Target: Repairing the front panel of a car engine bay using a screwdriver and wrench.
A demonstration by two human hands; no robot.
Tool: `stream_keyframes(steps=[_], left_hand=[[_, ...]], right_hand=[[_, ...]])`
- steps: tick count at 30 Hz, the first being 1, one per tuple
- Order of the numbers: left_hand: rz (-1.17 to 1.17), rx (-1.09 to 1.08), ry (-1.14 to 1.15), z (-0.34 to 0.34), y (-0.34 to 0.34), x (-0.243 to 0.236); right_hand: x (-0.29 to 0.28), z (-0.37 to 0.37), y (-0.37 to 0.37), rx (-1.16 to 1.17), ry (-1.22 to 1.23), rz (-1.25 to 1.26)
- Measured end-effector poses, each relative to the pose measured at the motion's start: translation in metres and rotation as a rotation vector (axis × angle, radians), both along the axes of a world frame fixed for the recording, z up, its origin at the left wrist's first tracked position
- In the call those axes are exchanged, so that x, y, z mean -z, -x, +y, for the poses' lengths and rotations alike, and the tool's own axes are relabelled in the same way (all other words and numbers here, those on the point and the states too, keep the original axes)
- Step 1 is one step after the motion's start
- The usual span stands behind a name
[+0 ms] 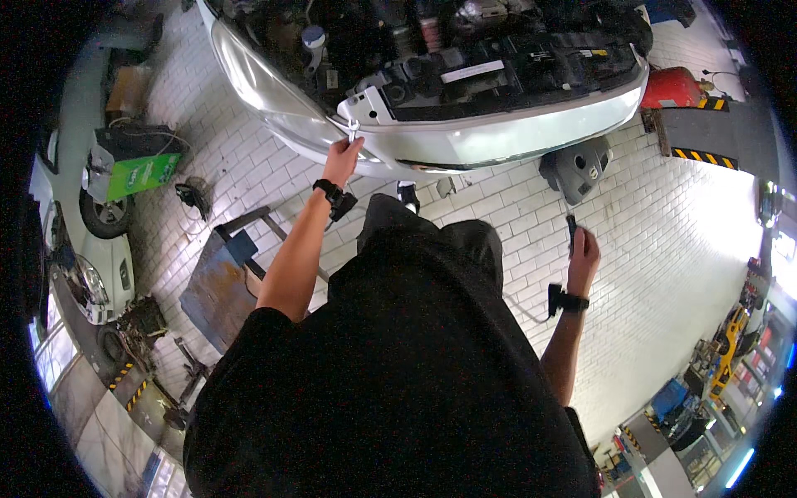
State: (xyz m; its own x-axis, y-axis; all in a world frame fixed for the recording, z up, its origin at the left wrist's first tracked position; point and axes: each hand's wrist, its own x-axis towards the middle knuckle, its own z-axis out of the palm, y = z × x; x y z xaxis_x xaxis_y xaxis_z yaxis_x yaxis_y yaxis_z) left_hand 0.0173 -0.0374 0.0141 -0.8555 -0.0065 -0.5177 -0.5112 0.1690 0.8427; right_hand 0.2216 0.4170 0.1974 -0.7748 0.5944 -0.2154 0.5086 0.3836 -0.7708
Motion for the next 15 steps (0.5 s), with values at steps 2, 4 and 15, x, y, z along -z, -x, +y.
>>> stream_keyframes(steps=[2, 4, 15], left_hand=[[-0.018, -0.043, -0.057, -0.007, -0.005, -0.004], [-0.038, -0.146, -0.109, -0.017, -0.017, 0.005], [-0.153, -0.411, -0.078, -0.066, -0.139, 0.027]], right_hand=[[-0.006, -0.003, 0.045, -0.152, -0.056, -0.03], [-0.012, -0.016, 0.085, -0.312, -0.088, -0.003], [-0.003, -0.078, 0.215, -0.722, -0.343, 0.035]])
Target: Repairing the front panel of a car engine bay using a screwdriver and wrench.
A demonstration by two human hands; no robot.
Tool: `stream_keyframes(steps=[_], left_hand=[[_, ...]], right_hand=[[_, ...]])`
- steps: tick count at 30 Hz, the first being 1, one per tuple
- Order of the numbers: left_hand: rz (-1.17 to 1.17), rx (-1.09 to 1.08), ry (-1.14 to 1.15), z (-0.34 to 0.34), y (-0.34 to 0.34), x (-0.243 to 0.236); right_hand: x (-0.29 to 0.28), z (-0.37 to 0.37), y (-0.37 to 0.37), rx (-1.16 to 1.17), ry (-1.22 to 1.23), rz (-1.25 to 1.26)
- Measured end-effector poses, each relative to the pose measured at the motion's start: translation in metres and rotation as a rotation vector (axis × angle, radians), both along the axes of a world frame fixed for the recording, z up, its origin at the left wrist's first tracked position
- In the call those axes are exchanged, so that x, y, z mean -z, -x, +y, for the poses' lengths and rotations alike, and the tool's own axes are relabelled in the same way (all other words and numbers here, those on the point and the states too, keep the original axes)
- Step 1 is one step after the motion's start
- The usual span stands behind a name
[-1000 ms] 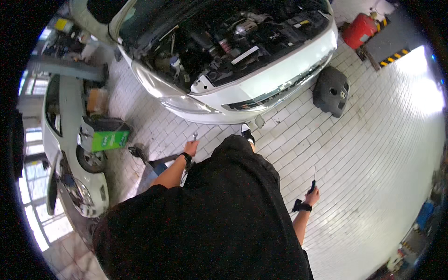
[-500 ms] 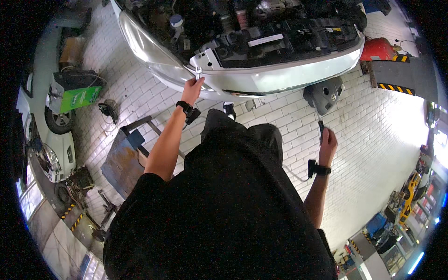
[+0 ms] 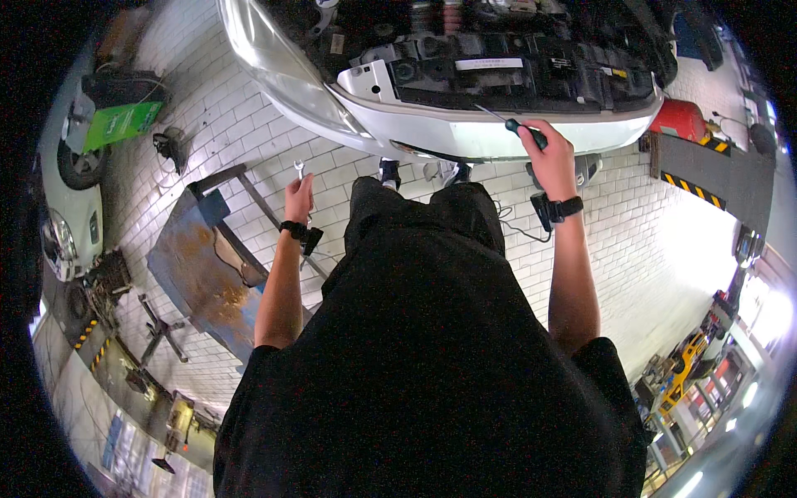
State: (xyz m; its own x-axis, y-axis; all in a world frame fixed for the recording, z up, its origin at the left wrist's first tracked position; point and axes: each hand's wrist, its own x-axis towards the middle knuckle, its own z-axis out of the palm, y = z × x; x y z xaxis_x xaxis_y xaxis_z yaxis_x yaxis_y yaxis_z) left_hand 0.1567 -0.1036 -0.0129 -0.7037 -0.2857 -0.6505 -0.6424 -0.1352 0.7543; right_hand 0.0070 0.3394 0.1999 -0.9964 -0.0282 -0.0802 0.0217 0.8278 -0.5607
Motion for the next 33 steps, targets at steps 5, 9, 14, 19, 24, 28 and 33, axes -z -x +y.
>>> stream_keyframes(steps=[5, 9, 14, 19, 24, 28, 33], left_hand=[[-0.024, -0.117, 0.006, 0.018, -0.008, -0.018], [-0.001, -0.261, 0.012, 0.05, -0.001, -0.03], [0.029, -0.286, 0.015, 0.105, 0.005, -0.039], [-0.001, -0.181, 0.069, 0.142, 0.014, -0.058], [-0.035, -0.15, 0.087, 0.137, 0.008, -0.052], [-0.051, -0.135, 0.112, 0.122, 0.012, -0.051], [-0.071, -0.132, 0.087, 0.107, 0.014, -0.054]], right_hand=[[0.018, 0.002, 0.026, -0.154, 0.009, -0.01], [0.014, 0.008, 0.042, -0.287, 0.009, 0.005], [0.014, 0.015, 0.056, -0.398, 0.043, -0.008], [0.023, 0.026, 0.061, -0.485, 0.041, -0.04], [0.022, 0.025, 0.063, -0.48, 0.041, -0.004], [0.026, 0.03, 0.06, -0.401, 0.051, -0.022], [0.023, 0.031, 0.059, -0.341, 0.077, -0.011]])
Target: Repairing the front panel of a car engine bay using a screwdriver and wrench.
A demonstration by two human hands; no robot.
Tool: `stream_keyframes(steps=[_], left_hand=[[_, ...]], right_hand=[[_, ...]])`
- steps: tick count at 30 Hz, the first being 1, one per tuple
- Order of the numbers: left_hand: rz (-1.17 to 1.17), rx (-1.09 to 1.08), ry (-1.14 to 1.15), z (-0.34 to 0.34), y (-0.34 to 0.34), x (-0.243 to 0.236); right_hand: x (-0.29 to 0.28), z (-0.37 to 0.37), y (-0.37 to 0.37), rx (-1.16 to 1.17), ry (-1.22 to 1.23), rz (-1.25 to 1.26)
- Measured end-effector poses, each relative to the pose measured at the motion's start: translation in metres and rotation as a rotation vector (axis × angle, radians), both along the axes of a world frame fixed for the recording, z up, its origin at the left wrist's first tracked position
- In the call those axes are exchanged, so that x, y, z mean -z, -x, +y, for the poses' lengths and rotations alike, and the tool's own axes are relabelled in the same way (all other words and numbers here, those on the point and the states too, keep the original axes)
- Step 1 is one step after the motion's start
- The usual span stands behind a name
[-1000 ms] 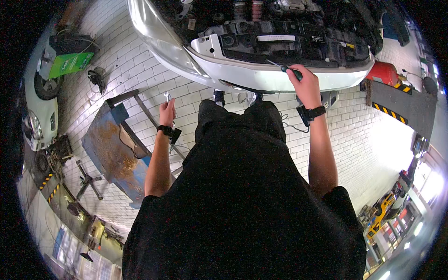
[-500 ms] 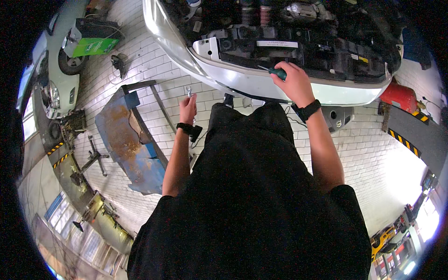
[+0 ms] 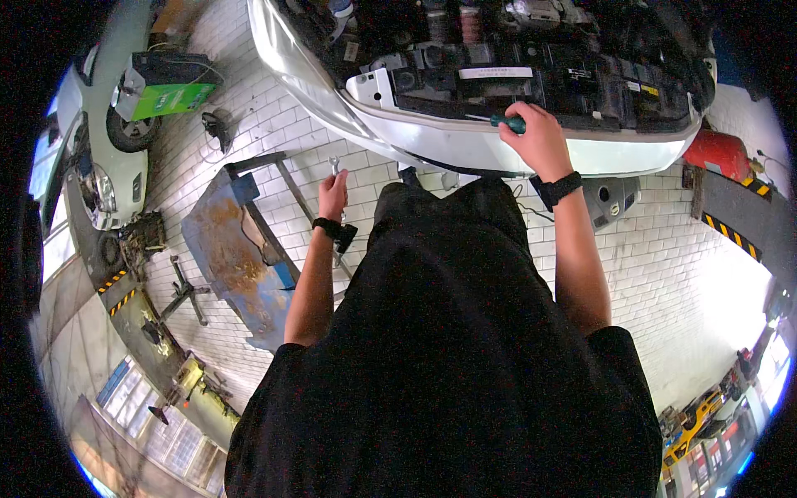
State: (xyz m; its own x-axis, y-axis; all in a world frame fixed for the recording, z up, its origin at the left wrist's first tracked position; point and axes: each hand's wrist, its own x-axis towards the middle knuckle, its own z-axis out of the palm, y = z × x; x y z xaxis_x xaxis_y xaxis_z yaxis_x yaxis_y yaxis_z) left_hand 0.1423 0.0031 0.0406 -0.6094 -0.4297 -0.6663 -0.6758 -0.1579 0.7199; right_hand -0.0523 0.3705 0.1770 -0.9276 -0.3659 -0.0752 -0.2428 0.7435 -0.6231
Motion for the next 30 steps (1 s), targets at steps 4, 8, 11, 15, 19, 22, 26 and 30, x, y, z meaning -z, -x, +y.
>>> stream_keyframes(steps=[4, 8, 11, 15, 19, 22, 26, 30], left_hand=[[0.018, 0.073, 0.05, -0.007, 0.003, 0.0], [0.02, 0.062, 0.057, -0.003, 0.003, 0.013], [0.047, 0.063, 0.004, 0.003, 0.003, 0.01], [0.077, 0.049, -0.011, 0.006, 0.001, 0.01], [0.059, -0.001, -0.086, 0.014, 0.003, -0.008], [0.071, 0.009, -0.048, 0.015, 0.0, -0.007], [0.109, 0.048, 0.021, 0.014, 0.001, 0.008], [0.065, 0.081, 0.027, 0.019, 0.008, 0.003]], right_hand=[[-0.002, -0.003, 0.001, 0.019, -0.009, 0.02], [-0.002, -0.01, 0.002, -0.01, -0.063, 0.074], [0.0, -0.014, 0.0, -0.006, -0.046, 0.041], [-0.003, -0.019, 0.0, -0.043, -0.06, 0.055], [0.0, -0.017, 0.001, -0.066, -0.071, 0.092], [0.001, -0.023, 0.002, -0.094, -0.003, 0.177], [-0.002, -0.031, 0.006, -0.118, 0.082, 0.219], [-0.015, -0.041, 0.009, 0.048, -0.119, 0.03]])
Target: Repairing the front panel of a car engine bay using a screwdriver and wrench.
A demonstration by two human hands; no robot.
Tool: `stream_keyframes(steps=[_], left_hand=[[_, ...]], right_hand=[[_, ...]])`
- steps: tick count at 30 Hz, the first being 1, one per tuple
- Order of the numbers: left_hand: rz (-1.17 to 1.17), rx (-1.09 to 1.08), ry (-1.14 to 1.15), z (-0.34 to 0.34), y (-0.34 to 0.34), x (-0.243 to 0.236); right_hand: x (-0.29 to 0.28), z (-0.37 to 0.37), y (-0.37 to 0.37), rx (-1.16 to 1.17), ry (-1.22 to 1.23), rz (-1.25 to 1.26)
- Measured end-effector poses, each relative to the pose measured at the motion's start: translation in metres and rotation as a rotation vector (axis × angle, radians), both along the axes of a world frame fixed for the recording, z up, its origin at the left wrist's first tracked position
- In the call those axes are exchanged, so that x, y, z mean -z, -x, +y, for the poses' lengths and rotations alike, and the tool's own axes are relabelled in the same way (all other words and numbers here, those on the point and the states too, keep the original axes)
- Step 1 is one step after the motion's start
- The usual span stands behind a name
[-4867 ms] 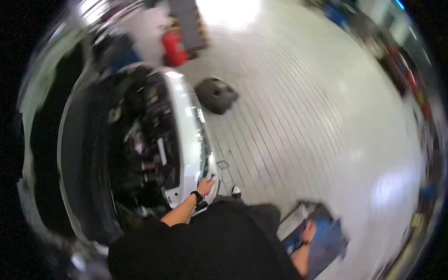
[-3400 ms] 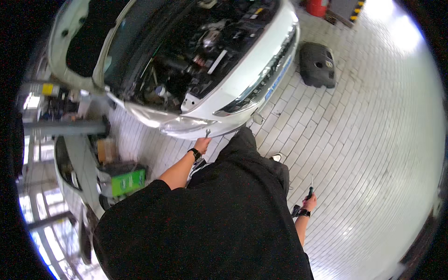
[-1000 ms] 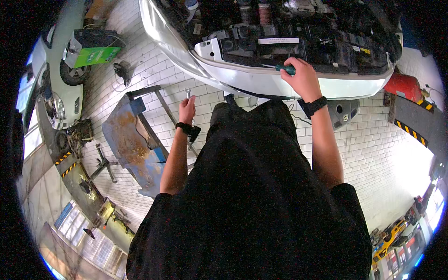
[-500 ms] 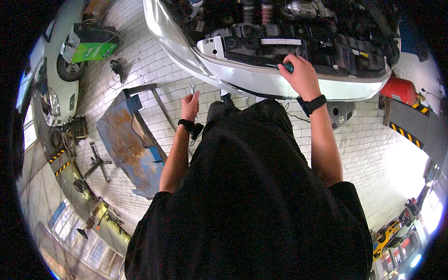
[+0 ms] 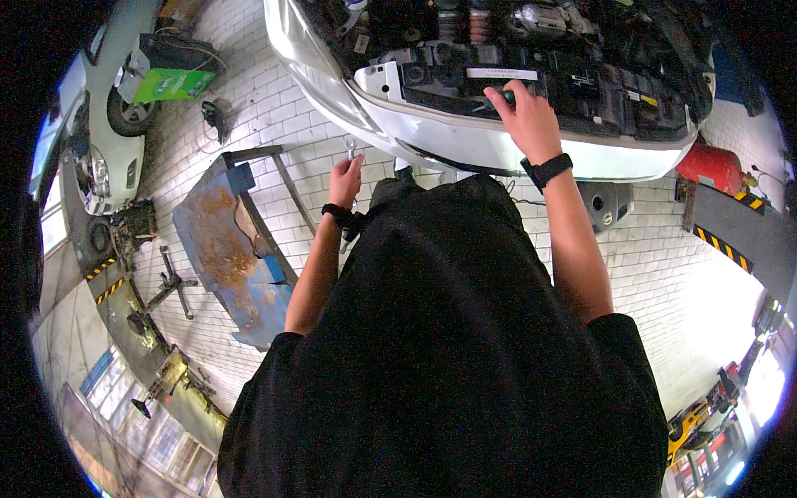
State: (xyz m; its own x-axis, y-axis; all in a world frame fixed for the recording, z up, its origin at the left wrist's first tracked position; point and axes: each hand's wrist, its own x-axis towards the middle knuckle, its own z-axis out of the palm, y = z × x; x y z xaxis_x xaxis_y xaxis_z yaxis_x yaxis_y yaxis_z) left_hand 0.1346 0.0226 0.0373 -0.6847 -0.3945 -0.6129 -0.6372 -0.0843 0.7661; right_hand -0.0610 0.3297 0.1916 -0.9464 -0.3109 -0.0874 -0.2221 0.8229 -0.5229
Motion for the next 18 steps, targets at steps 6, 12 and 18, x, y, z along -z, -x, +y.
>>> stream_keyframes(steps=[6, 12, 18], left_hand=[[0.025, 0.119, 0.135, 0.013, 0.015, -0.001], [0.113, 0.182, 0.178, 0.031, 0.028, -0.016], [0.33, 0.067, 0.105, 0.055, 0.046, -0.039]], right_hand=[[0.005, 0.01, 0.005, -0.169, 0.11, 0.061], [-0.011, 0.02, 0.003, -0.114, 0.336, 0.045], [-0.01, 0.017, 0.007, -0.245, 0.421, -0.021]])
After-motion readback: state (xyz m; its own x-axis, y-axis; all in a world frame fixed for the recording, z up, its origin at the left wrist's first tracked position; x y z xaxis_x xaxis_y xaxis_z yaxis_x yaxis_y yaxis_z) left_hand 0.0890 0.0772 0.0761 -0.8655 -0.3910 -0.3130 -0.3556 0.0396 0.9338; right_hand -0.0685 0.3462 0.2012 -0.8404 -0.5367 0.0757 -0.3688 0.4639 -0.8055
